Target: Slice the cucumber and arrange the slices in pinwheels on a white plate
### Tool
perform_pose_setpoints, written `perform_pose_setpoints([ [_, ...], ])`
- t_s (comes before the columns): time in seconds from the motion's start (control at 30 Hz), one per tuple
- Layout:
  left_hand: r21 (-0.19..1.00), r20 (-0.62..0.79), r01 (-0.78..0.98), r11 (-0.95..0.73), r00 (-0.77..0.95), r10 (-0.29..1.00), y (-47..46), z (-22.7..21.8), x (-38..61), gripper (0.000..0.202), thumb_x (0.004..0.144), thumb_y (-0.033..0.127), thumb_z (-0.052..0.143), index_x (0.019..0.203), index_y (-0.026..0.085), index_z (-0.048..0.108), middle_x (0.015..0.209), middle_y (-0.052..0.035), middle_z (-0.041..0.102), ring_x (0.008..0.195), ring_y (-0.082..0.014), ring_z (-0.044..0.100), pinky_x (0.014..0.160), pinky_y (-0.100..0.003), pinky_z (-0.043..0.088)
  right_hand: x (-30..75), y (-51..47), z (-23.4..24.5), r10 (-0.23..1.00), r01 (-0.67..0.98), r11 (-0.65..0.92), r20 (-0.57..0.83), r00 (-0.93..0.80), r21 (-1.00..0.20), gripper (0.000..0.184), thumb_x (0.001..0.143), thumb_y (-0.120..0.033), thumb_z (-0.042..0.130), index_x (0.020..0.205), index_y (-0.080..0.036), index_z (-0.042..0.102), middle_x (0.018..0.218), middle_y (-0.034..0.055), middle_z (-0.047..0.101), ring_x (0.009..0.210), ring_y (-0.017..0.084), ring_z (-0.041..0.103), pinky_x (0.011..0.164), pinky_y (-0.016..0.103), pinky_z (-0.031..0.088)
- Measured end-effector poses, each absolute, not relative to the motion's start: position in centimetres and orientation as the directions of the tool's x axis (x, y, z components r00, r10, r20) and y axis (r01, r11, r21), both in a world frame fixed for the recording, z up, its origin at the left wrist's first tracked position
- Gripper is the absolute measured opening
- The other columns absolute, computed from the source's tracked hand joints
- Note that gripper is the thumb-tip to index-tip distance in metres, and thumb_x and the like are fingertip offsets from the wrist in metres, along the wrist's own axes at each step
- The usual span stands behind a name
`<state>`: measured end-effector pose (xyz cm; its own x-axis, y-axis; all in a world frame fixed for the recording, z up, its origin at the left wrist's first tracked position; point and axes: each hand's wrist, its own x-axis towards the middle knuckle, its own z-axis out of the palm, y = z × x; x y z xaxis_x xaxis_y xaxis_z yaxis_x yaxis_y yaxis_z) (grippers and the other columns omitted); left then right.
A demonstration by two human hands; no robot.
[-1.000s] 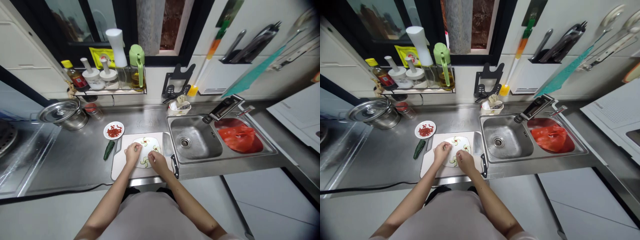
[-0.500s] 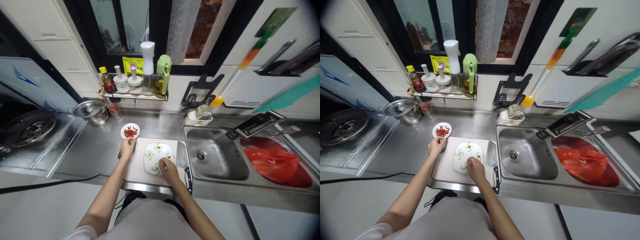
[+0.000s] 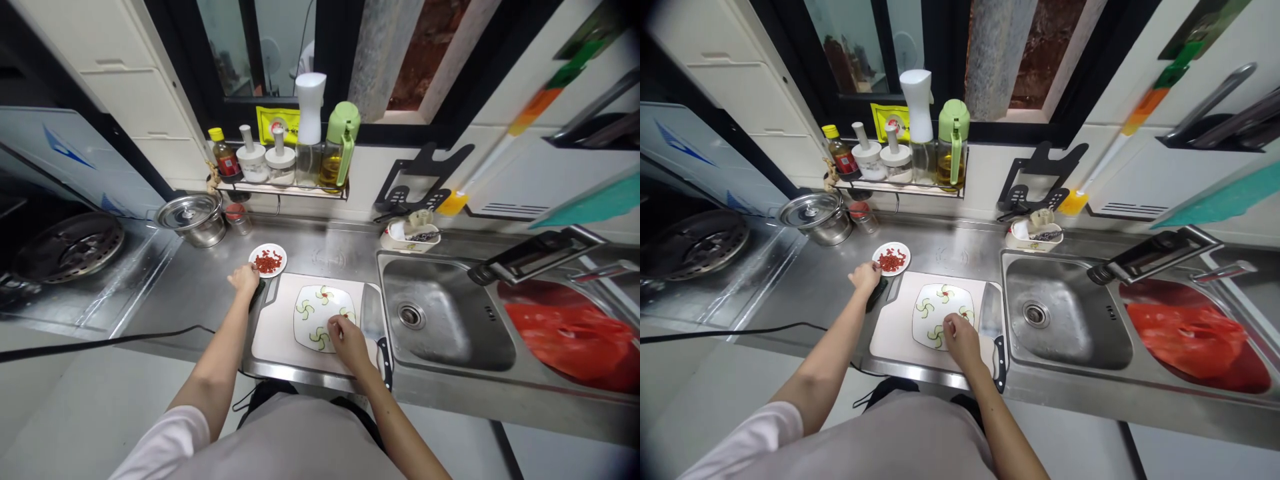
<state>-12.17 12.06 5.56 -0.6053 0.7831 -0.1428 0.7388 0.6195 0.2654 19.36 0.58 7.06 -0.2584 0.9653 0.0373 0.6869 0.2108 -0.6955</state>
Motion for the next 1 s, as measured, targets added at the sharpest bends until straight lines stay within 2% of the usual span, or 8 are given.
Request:
perform_pose_setpoints([
  [0.2,0.228,-0.133,0.79,0.569,-0.553,0.822,12.9,4.7,-12.9,0.021,0.077,0.037,0.056,0.087,0.025,0.07,0.102,-0.0131,0.069,0.101,-0.0331,0.059,0.086,-0.047,0.035,19.5,0.6,7.0,0.97,0.696,0.19,0.021,-0.244,-0.692,0.018,0.087,-0.03,0.044,0.084,-0.021,0.059,0.064,-0.0002,0.055,0.063,0.015,0.053,0.058,0.025,0.035],
  [0.33,0.207,-0.126,0.792,0.574,-0.56,0.819,13.4,4.4,-12.7,0.025,0.082,0.034,0.05,0.088,0.022,0.07,0.101,-0.0153,0.069,0.099,-0.0325,0.06,0.085,-0.046,0.036,19.5,0.6,7.1,0.969,0.701,0.199,0.033,-0.243,-0.685,0.019,0.087,-0.031,0.043,0.084,-0.021,0.059,0.064,-0.0004,0.055,0.063,0.015,0.052,0.059,0.025,0.036],
  [0.53,0.309,-0.179,0.717,0.625,-0.601,0.779,13.2,4.5,-13.1,0.025,0.082,0.04,0.051,0.089,0.026,0.07,0.102,-0.0119,0.069,0.1,-0.0315,0.06,0.085,-0.046,0.037,19.5,0.7,7.4,0.968,0.696,0.205,0.035,-0.25,-0.689,0.021,0.088,-0.032,0.042,0.083,-0.02,0.058,0.065,0.0003,0.055,0.064,0.015,0.052,0.058,0.025,0.035],
  [0.77,0.244,-0.165,0.773,0.585,-0.562,0.811,13.1,4.6,-12.9,0.019,0.075,0.034,0.06,0.086,0.024,0.071,0.108,-0.0152,0.065,0.106,-0.0349,0.055,0.086,-0.048,0.036,19.5,0.4,7.5,0.968,0.699,0.207,0.039,-0.248,-0.685,0.02,0.087,-0.03,0.042,0.081,-0.021,0.058,0.064,-0.0003,0.054,0.062,0.015,0.052,0.058,0.024,0.035],
  [0.93,0.295,-0.132,0.752,0.589,-0.579,0.805,13.3,4.6,-13.0,0.021,0.08,0.031,0.054,0.085,0.019,0.07,0.105,-0.0183,0.066,0.106,-0.0356,0.055,0.086,-0.048,0.037,19.8,0.0,7.6,0.966,0.703,0.213,0.039,-0.254,-0.678,0.019,0.087,-0.03,0.042,0.081,-0.021,0.058,0.064,-0.0007,0.055,0.062,0.014,0.052,0.057,0.024,0.034],
  [1.0,0.386,-0.135,0.702,0.598,-0.598,0.79,13.3,4.8,-13.2,0.018,0.078,0.03,0.056,0.081,0.019,0.069,0.102,-0.0174,0.066,0.105,-0.0351,0.056,0.086,-0.048,0.038,20.0,-0.2,7.7,0.967,0.707,0.21,0.038,-0.251,-0.676,0.019,0.087,-0.03,0.042,0.08,-0.021,0.058,0.064,-0.0008,0.055,0.061,0.014,0.052,0.057,0.024,0.034],
])
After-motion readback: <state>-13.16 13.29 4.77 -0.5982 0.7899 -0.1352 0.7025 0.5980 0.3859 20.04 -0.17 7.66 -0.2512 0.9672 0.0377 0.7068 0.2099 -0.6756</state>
